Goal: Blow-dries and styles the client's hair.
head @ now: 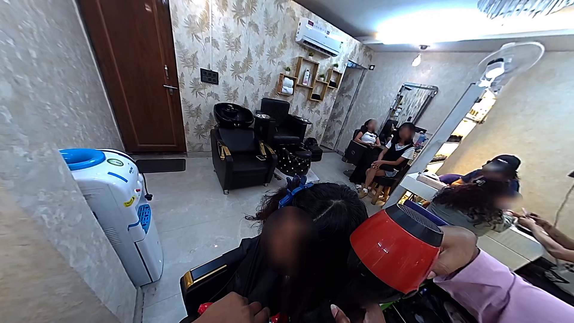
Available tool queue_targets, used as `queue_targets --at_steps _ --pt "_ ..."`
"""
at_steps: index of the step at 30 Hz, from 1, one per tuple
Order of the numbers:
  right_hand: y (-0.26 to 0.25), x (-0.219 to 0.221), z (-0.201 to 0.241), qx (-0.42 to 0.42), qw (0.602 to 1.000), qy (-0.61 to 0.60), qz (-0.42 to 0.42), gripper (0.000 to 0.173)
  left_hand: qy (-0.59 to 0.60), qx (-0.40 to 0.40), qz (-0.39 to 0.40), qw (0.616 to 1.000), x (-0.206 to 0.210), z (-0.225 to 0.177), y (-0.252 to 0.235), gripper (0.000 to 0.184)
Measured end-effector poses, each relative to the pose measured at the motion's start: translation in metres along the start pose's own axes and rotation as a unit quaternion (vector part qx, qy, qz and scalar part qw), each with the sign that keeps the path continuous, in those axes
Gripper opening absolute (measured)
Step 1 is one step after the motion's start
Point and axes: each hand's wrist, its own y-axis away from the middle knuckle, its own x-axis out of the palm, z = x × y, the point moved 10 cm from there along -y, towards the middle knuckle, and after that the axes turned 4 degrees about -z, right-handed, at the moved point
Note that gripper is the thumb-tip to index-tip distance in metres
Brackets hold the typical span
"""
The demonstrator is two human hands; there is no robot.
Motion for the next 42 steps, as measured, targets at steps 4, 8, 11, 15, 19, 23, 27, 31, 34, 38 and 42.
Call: queue_targets --at_steps 4,8,11,15,19,23,27,31,34,38,42 --pt "0.002 0.0 0.0 -0.003 1.0 -0.014 0.0 0.039 0.007 -0.003 0.006 1.0 0.002 -0.001 0.0 0.024" --pt "0.002 -0.001 0.0 0.001 1.0 -0.013 -0.002 0.037 -0.007 0.012 -0.01 1.0 0.002 -0.003 -0.001 0.023" --pt "0.003 -0.002 0.002 0.0 1.0 -0.012 -0.002 0.037 -0.021 0.021 -0.032 0.999 0.002 -0.005 -0.001 0.02" --pt "0.005 -0.002 0.001 0.006 1.0 -0.005 0.002 0.038 -0.042 0.017 -0.062 0.997 0.001 -0.004 -0.001 0.018" --pt "0.005 -0.003 0.002 -0.001 1.0 0.009 -0.001 0.036 -0.049 -0.009 -0.065 0.997 -0.001 0.0 -0.003 0.016" --pt "0.006 -0.004 0.006 0.004 1.0 0.004 -0.004 0.033 0.024 -0.125 0.027 0.992 0.003 0.015 -0.009 0.019" --pt "0.006 -0.005 0.006 -0.003 1.0 0.013 -0.006 0.036 0.028 -0.124 0.079 0.989 0.009 0.016 -0.01 0.022" --pt "0.007 -0.007 0.004 -0.007 1.0 0.01 -0.009 0.039 0.051 -0.083 0.073 0.993 0.011 0.012 -0.008 0.035" --pt "0.008 -0.009 0.001 0.001 1.0 0.005 -0.014 0.041 0.067 -0.062 0.044 0.995 0.009 0.008 -0.007 0.03" --pt "0.008 -0.011 0.0 -0.002 1.0 0.015 -0.016 0.037 0.025 -0.01 -0.045 0.999 0.0 0.001 -0.006 0.027" --pt "0.008 -0.01 0.002 0.001 1.0 0.021 -0.016 0.041 -0.013 0.01 -0.074 0.997 -0.003 -0.005 -0.005 0.027"
